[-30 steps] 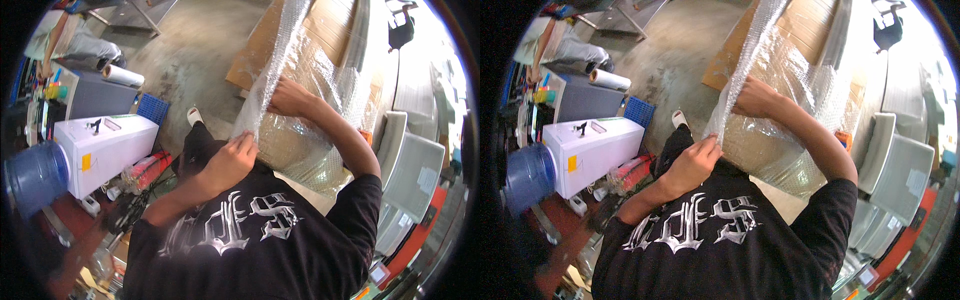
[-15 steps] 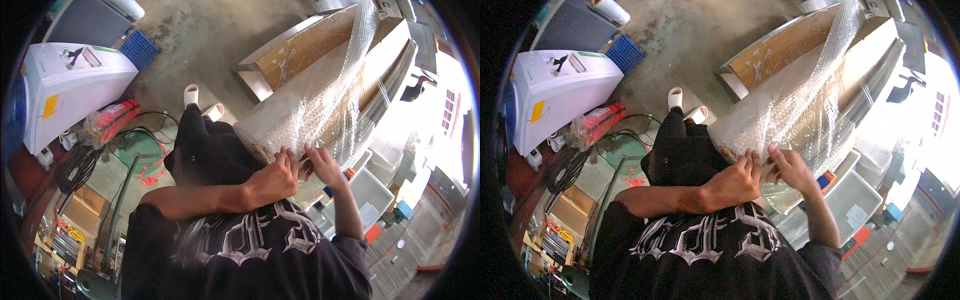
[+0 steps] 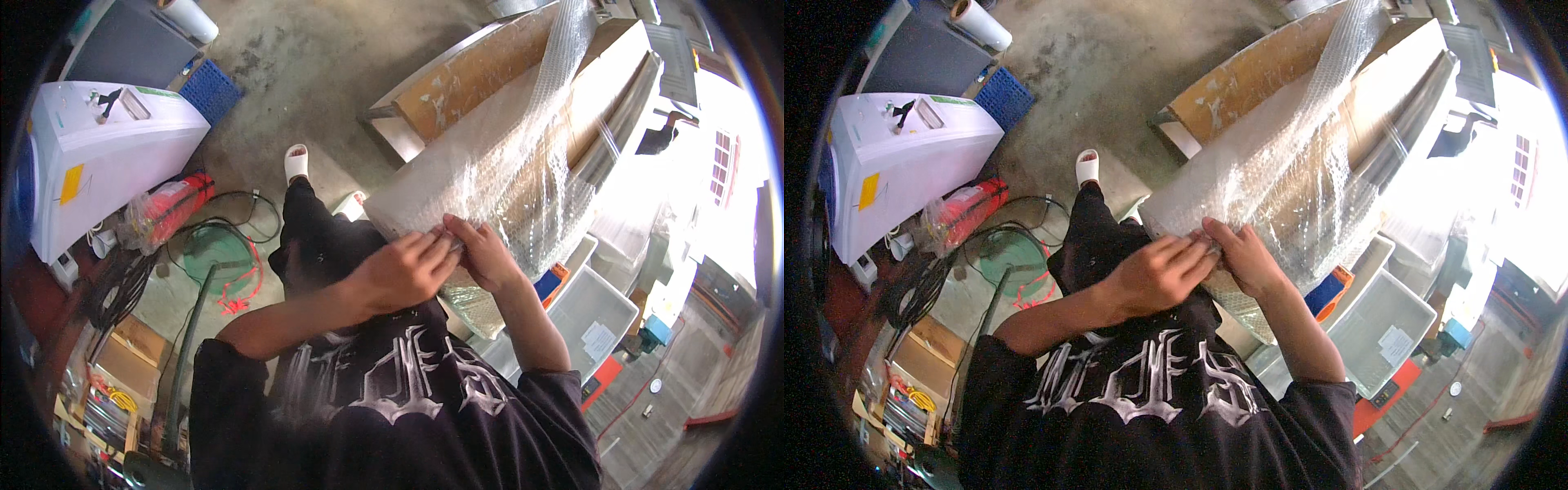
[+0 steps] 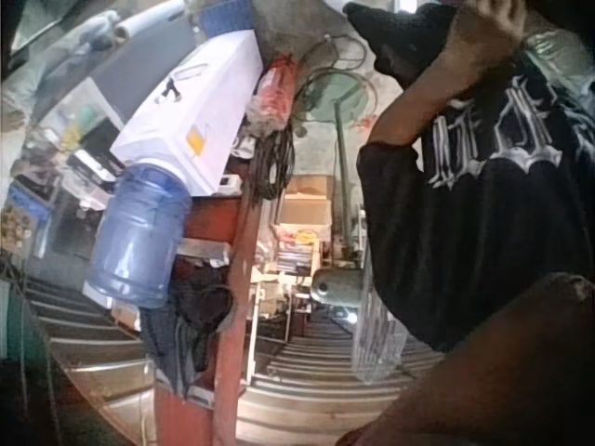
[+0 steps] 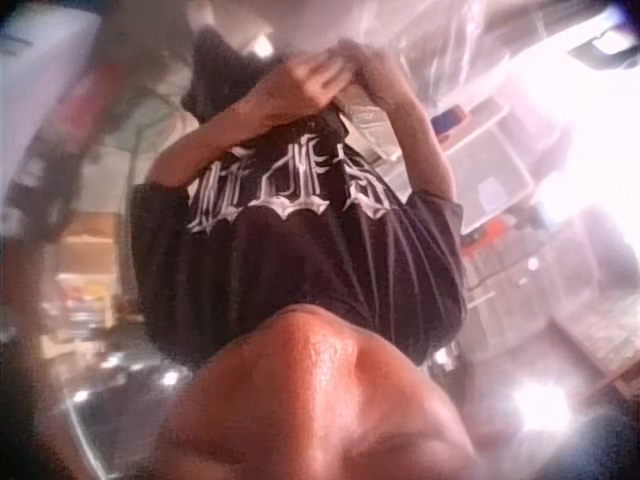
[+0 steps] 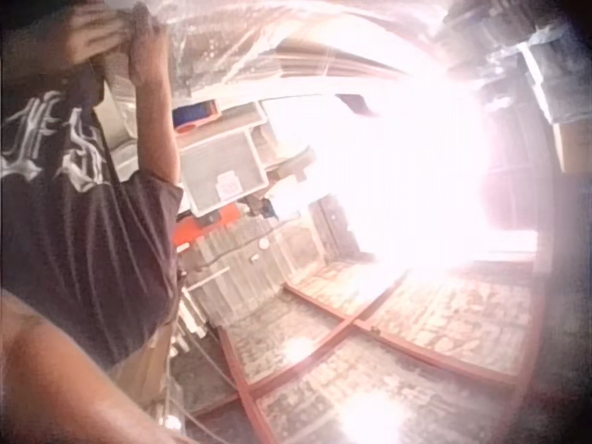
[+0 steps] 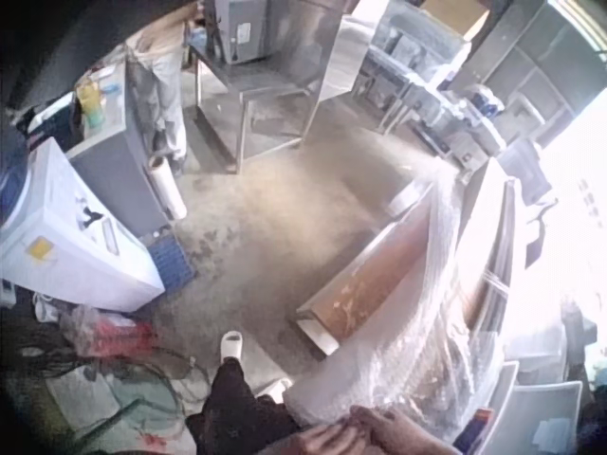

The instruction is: The person wraps a large cardboard box with bubble wrap and secures it with packing tape. They smooth the wrap, cut tape, and seal the edges to fully encase the box.

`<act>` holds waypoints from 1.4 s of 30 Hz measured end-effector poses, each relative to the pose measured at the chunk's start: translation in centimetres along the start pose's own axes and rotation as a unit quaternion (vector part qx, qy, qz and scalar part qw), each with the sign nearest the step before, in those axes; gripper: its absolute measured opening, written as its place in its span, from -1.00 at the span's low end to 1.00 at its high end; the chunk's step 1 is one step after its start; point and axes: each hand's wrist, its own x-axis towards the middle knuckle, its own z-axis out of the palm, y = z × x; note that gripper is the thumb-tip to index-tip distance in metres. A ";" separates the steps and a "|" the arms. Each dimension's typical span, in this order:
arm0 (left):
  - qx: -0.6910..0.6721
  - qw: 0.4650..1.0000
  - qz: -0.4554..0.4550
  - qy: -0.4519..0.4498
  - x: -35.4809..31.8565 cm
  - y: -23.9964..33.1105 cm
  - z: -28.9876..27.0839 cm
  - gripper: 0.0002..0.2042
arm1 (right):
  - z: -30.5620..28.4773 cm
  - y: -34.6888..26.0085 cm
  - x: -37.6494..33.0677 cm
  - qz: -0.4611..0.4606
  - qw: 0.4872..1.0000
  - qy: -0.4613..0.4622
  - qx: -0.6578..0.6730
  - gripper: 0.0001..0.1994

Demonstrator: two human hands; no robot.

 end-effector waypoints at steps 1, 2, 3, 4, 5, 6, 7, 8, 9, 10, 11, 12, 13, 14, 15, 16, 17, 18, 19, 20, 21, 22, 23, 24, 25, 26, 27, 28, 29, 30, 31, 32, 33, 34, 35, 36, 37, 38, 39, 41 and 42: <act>-0.052 0.998 -0.007 0.028 -1.1 -0.3 0.1 -0.57 | 0.1 0.0 -0.1 0.004 1.000 0.009 -0.003 -0.69; -0.104 0.991 -0.033 0.071 -2.3 -0.5 0.2 -0.44 | 0.0 0.1 -0.3 0.017 0.998 0.012 -0.051 -0.67; -0.133 0.979 -0.125 0.087 -3.5 -0.6 0.4 -0.28 | 0.0 0.1 -0.4 0.021 0.998 0.009 -0.057 -0.66; -0.165 0.949 -0.249 0.102 -4.7 -0.7 0.9 -0.18 | 0.0 0.2 -0.5 0.020 0.998 -0.009 -0.052 -0.65; -0.194 0.905 -0.353 0.135 -5.6 -0.7 1.6 -0.08 | 0.1 0.3 -0.6 0.020 0.998 -0.026 -0.047 -0.65; -0.202 0.892 -0.396 0.083 -6.2 -0.8 2.8 0.00 | 0.2 0.4 -0.7 0.007 0.999 -0.020 -0.046 -0.64; -0.209 0.880 -0.423 0.053 -6.7 -1.4 4.2 0.08 | 0.5 0.5 -0.8 -0.006 0.999 -0.015 -0.048 -0.64; -0.214 0.869 -0.445 0.025 -6.8 -2.4 5.7 0.16 | 0.9 0.5 -0.7 -0.026 0.998 -0.011 -0.050 -0.63; -0.252 0.855 -0.451 0.033 -6.9 -3.0 7.3 0.17 | 1.2 0.5 -0.6 -0.035 0.999 -0.007 -0.041 -0.63; -0.293 0.838 -0.459 0.039 -6.9 -2.9 8.7 0.17 | 1.6 0.5 -0.7 -0.039 0.999 -0.003 -0.031 -0.63; -0.332 0.819 -0.466 0.047 -7.0 -2.8 9.9 0.18 | 2.0 0.6 -0.8 -0.031 0.999 0.016 -0.024 -0.63; -0.322 0.821 -0.469 0.055 -7.0 -2.9 10.7 0.19 | 2.4 0.7 -0.7 -0.054 0.999 0.001 -0.010 -0.63; -0.320 0.820 -0.469 0.069 -7.0 -2.8 11.2 0.18 | 2.7 0.8 -0.7 -0.063 0.998 0.003 0.003 -0.64; -0.317 0.820 -0.470 0.079 -6.8 -2.7 11.5 0.16 | 3.0 0.9 -0.8 -0.076 0.997 -0.015 0.024 -0.64; -0.319 0.811 -0.486 0.068 -6.6 -2.6 11.4 0.15 | 3.1 0.9 -0.8 -0.070 0.997 0.002 0.025 -0.65; -0.253 0.843 -0.468 0.078 -6.4 -2.5 11.1 0.10 | 3.2 1.0 -1.0 -0.068 0.997 0.001 0.032 -0.65; -0.192 0.861 -0.467 0.067 -6.1 -2.5 10.7 0.05 | 3.2 1.1 -1.1 -0.065 0.997 -0.001 0.038 -0.65; -0.130 0.875 -0.463 0.057 -5.8 -2.5 10.2 0.00 | 3.1 1.2 -1.2 -0.062 0.997 0.002 0.043 -0.66; -0.164 0.881 -0.439 0.072 -5.4 -2.6 9.7 -0.09 | 3.0 1.3 -1.3 -0.059 0.997 0.004 0.048 -0.66; -0.197 0.884 -0.415 0.086 -5.0 -2.8 9.2 -0.18 | 2.9 1.4 -1.4 -0.041 0.997 0.021 0.055 -0.66; -0.222 0.889 -0.380 0.128 -4.7 -3.0 8.8 -0.26 | 2.8 1.4 -1.5 -0.060 0.997 0.002 0.053 -0.66; -0.226 0.891 -0.379 0.110 -4.3 -2.9 8.4 -0.32 | 2.8 1.4 -1.6 -0.064 0.996 -0.004 0.054 -0.66; -0.222 0.895 -0.368 0.119 -4.1 -2.9 8.1 -0.38 | 2.7 1.4 -1.6 -0.068 0.996 -0.009 0.056 -0.66; -0.213 0.904 -0.346 0.131 -3.9 -3.0 7.9 -0.44 | 2.5 1.4 -1.6 -0.064 0.997 -0.008 0.049 -0.66; -0.203 0.908 -0.342 0.132 -3.8 -2.9 7.8 -0.46 | 2.4 1.4 -1.7 -0.059 0.997 -0.006 0.043 -0.66; -0.191 0.915 -0.328 0.135 -3.7 -2.9 7.7 -0.48 | 2.2 1.5 -1.8 -0.053 0.998 -0.010 0.046 -0.66; -0.181 0.923 -0.316 0.126 -3.6 -2.8 7.6 -0.49 | 2.0 1.6 -1.8 -0.050 0.998 -0.008 0.031 -0.68; -0.169 0.929 -0.306 0.126 -3.6 -2.7 7.5 -0.49 | 1.7 1.8 -1.9 -0.045 0.999 -0.013 0.025 -0.69; -0.156 0.935 -0.296 0.115 -3.5 -2.7 7.4 -0.49 | 1.5 2.0 -1.9 -0.040 0.999 -0.021 0.022 -0.70; -0.147 0.937 -0.298 0.110 -3.4 -2.6 7.3 -0.49 | 1.2 2.3 -1.9 -0.043 0.999 -0.019 0.025 -0.70; -0.145 0.945 -0.273 0.111 -3.3 -2.5 7.2 -0.49 | 1.0 2.6 -1.9 -0.044 0.998 -0.018 0.029 -0.69; -0.144 0.948 -0.259 0.119 -3.1 -2.5 7.1 -0.50 | 0.8 2.9 -1.9 -0.049 0.998 -0.027 0.035 -0.69; -0.135 0.956 -0.233 0.113 -3.0 -2.5 7.0 -0.51 | 0.6 3.3 -1.9 -0.046 0.999 -0.008 0.021 -0.69; -0.133 0.957 -0.233 0.109 -2.9 -2.5 6.9 -0.51 | 0.4 3.5 -1.8 -0.045 0.999 0.002 0.008 -0.69; -0.120 0.963 -0.222 0.093 -2.8 -2.5 6.9 -0.52 | 0.2 3.8 -1.8 -0.039 0.999 0.001 0.003 -0.68; -0.110 0.966 -0.224 0.074 -2.7 -2.5 6.9 -0.52 | 0.0 3.9 -1.8 -0.054 0.997 0.018 -0.049 -0.66; -0.077 0.977 -0.184 0.078 -2.6 -2.5 6.8 -0.53 | -0.2 4.1 -1.8 -0.064 0.993 0.025 -0.094 -0.63; -0.046 0.984 -0.156 0.079 -2.6 -2.4 6.9 -0.53 | -0.5 4.2 -1.9 -0.051 0.987 0.046 -0.143 -0.60; -0.017 0.988 -0.130 0.086 -2.6 -2.3 6.9 -0.53 | -0.7 4.3 -2.0 -0.094 0.977 0.042 -0.188 -0.52; -0.038 0.991 -0.096 0.085 -2.5 -1.8 7.2 -0.54 | -1.2 4.4 -2.4 -0.140 0.947 0.054 -0.285 -0.37; -0.044 0.993 -0.078 0.078 -2.5 -1.6 7.4 -0.54 | -1.4 4.4 -2.5 -0.137 0.943 0.060 -0.298 -0.37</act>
